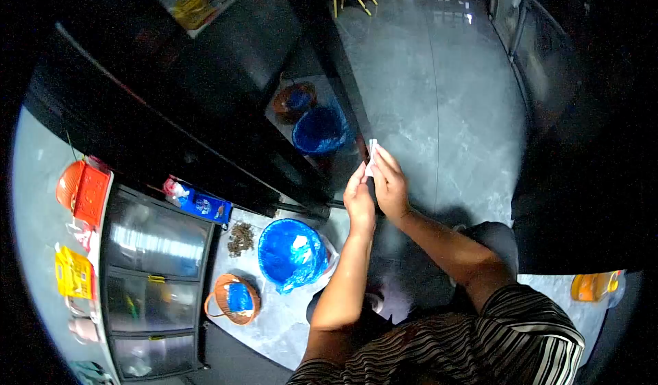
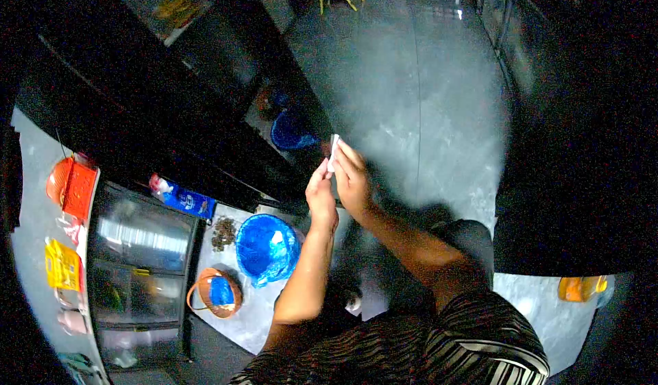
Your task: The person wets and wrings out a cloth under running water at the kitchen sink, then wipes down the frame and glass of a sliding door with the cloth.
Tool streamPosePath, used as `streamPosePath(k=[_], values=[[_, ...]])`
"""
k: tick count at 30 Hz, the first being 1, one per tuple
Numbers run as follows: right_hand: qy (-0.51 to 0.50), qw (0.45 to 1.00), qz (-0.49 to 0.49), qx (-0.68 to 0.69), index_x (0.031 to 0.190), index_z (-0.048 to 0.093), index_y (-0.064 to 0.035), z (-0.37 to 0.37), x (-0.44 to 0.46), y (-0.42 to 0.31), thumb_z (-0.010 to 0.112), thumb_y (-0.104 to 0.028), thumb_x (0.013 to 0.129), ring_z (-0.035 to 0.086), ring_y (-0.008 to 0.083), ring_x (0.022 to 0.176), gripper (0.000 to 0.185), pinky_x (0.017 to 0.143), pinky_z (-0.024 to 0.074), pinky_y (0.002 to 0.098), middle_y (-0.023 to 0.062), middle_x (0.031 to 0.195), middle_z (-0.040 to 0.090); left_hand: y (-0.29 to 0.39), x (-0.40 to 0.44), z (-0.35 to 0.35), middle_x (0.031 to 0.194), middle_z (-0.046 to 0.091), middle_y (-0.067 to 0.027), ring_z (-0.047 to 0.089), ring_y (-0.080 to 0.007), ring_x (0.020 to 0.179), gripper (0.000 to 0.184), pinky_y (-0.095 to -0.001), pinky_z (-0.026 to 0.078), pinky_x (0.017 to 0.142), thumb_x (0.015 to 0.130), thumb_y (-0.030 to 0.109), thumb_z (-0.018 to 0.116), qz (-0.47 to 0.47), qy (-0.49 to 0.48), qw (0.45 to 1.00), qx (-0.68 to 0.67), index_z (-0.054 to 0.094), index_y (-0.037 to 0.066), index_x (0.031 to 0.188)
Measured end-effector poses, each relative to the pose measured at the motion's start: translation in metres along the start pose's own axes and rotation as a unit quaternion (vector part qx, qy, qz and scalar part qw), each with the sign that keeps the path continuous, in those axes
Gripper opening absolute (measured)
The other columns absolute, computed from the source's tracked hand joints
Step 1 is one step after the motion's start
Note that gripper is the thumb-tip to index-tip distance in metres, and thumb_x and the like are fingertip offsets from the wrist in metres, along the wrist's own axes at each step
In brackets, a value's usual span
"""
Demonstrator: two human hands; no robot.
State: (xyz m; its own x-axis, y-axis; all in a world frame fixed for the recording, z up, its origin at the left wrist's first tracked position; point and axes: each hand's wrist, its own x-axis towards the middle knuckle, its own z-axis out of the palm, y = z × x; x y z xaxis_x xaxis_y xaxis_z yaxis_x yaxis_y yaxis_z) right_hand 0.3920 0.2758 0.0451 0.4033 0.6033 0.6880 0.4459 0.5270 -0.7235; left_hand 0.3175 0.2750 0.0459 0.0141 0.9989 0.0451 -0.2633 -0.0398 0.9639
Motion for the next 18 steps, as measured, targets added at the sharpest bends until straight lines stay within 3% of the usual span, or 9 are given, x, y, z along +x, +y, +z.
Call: streamPosePath(k=[3,6,9,11,13,15,17,18], values=[[0.032,0.995,-0.082,0.038,0.113,0.053,0.0071,0.004,0.060,-0.050,0.048,0.001,0.085,0.048,0.0307,0.115,0.029,0.097,0.0362,0.0354,0.0196,0.122,0.051,0.004,-0.003,-0.002,0.108,0.058,-0.0102,0.054,-0.0157,0.101,0.035,-0.0271,0.041,0.091,0.086,-0.003,0.033,-0.061,-0.005,0.997,-0.039,0.054,-0.004,0.113],[0.058,0.970,-0.221,0.085,0.112,0.055,0.0058,0.001,0.125,-0.100,0.052,0.001,0.082,0.048,0.0325,0.114,0.030,0.098,0.0355,0.0365,0.0189,0.121,0.052,-0.003,-0.001,-0.006,0.106,0.059,-0.0064,0.055,-0.0141,0.094,0.029,-0.0260,0.044,0.083,0.089,0.002,0.038,-0.058,-0.005,0.998,-0.036,0.056,-0.002,0.111],[0.046,0.967,-0.218,0.121,0.118,0.050,0.0019,0.010,0.114,-0.086,0.057,-0.004,0.079,0.040,0.0343,0.122,0.040,0.101,0.0314,0.0396,0.0194,0.129,0.044,0.007,-0.008,0.002,0.107,0.058,-0.0064,0.055,-0.0143,0.095,0.029,-0.0262,0.043,0.085,0.089,0.003,0.040,-0.079,0.022,0.996,-0.024,0.055,-0.002,0.113],[0.029,0.984,-0.111,0.139,0.122,0.048,0.0008,0.011,0.065,-0.053,0.050,-0.002,0.080,0.035,0.0352,0.126,0.042,0.104,0.0272,0.0391,0.0197,0.135,0.038,0.019,-0.013,0.012,0.114,0.055,-0.0091,0.054,-0.0164,0.101,0.034,-0.0274,0.042,0.089,0.085,0.000,0.040,-0.076,0.047,0.996,0.001,0.052,-0.004,0.117],[0.030,0.985,0.024,0.169,0.123,0.045,0.0060,0.013,0.000,-0.010,0.043,-0.004,0.084,0.033,0.0344,0.127,0.040,0.104,0.0272,0.0392,0.0221,0.136,0.035,-0.006,0.000,-0.012,0.119,0.053,-0.0115,0.051,-0.0189,0.107,0.040,-0.0282,0.039,0.093,0.084,-0.004,0.035,-0.099,-0.013,0.994,-0.037,0.048,-0.005,0.121],[0.002,0.987,0.116,0.109,0.125,0.041,0.0078,0.015,-0.060,0.036,0.034,-0.007,0.091,0.033,0.0346,0.127,0.038,0.105,0.0269,0.0376,0.0232,0.137,0.033,-0.001,-0.001,-0.002,0.124,0.050,-0.0147,0.048,-0.0202,0.114,0.045,-0.0296,0.034,0.099,0.081,-0.007,0.032,-0.024,-0.016,0.998,-0.061,0.046,-0.005,0.124],[-0.004,0.989,0.111,0.098,0.127,0.039,0.0070,0.014,-0.062,0.035,0.032,-0.008,0.092,0.031,0.0329,0.128,0.039,0.106,0.0247,0.0365,0.0227,0.138,0.032,-0.003,0.000,-0.003,0.120,0.052,-0.0134,0.050,-0.0195,0.109,0.042,-0.0294,0.036,0.097,0.082,-0.003,0.035,-0.021,0.001,0.999,-0.050,0.048,-0.005,0.121],[0.002,0.988,0.064,0.138,0.127,0.040,0.0073,0.011,-0.042,0.022,0.030,-0.010,0.093,0.031,0.0322,0.129,0.039,0.106,0.0238,0.0370,0.0226,0.138,0.032,-0.002,0.002,-0.004,0.117,0.054,-0.0121,0.051,-0.0191,0.107,0.040,-0.0291,0.038,0.094,0.083,0.000,0.036,-0.043,-0.029,0.998,-0.045,0.049,-0.005,0.120]])
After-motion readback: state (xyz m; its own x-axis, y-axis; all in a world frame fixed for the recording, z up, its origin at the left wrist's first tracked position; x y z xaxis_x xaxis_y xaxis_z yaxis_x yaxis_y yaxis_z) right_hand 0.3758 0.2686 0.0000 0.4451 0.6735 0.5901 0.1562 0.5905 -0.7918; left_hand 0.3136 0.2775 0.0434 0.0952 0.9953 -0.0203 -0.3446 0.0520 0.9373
